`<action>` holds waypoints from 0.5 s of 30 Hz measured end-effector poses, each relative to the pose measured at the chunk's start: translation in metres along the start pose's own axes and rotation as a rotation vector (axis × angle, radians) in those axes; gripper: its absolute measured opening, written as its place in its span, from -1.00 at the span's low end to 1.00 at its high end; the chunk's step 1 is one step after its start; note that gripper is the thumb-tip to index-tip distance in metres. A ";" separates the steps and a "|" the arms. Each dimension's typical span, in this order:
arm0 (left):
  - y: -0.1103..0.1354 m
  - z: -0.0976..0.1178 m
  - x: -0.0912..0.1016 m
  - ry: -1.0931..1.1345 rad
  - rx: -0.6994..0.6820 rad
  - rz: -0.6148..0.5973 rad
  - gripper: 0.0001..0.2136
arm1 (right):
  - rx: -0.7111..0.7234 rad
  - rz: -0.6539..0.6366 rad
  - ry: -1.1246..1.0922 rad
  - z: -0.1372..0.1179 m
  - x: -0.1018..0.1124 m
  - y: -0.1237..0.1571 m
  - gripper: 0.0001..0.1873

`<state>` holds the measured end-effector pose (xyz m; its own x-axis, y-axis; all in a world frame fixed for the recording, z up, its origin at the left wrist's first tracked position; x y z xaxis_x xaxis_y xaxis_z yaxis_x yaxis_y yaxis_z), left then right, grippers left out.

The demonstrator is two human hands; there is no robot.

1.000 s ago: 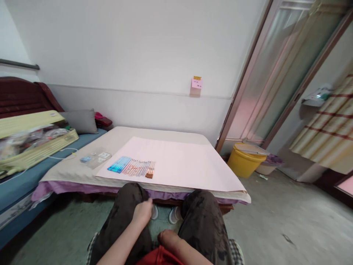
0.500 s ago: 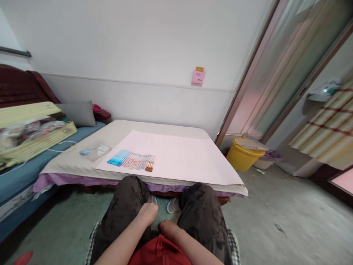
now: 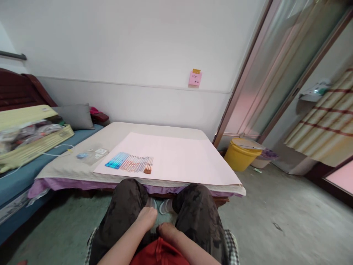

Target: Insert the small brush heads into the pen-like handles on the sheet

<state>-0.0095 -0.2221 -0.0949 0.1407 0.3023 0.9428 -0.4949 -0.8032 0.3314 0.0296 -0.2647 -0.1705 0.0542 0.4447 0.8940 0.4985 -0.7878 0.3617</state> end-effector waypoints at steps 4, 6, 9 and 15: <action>0.000 0.002 0.001 -0.007 -0.011 0.000 -0.68 | -0.010 -0.066 0.023 -0.001 -0.002 0.002 -0.78; 0.001 0.002 0.000 -0.012 -0.017 0.001 -0.68 | -0.007 -0.078 0.024 -0.002 -0.001 0.003 -0.75; 0.002 0.002 0.001 -0.024 -0.027 0.011 -0.68 | -0.010 -0.091 0.027 -0.002 -0.001 0.003 -0.73; 0.005 0.005 0.003 -0.050 -0.048 0.030 -0.69 | -0.010 -0.111 0.032 -0.003 0.000 0.003 -0.69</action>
<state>-0.0078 -0.2280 -0.0903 0.1671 0.2512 0.9534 -0.5402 -0.7856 0.3016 0.0286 -0.2687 -0.1687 -0.0288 0.5159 0.8561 0.4916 -0.7385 0.4616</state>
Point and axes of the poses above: each hand's wrist, its own y-axis away from the middle knuckle, its own x-axis out of the back of the hand, z = x × y, the point moved 8 cm from there along -y, towards the middle knuckle, and after that the axes turned 6 degrees about x, right-handed, at the moved point
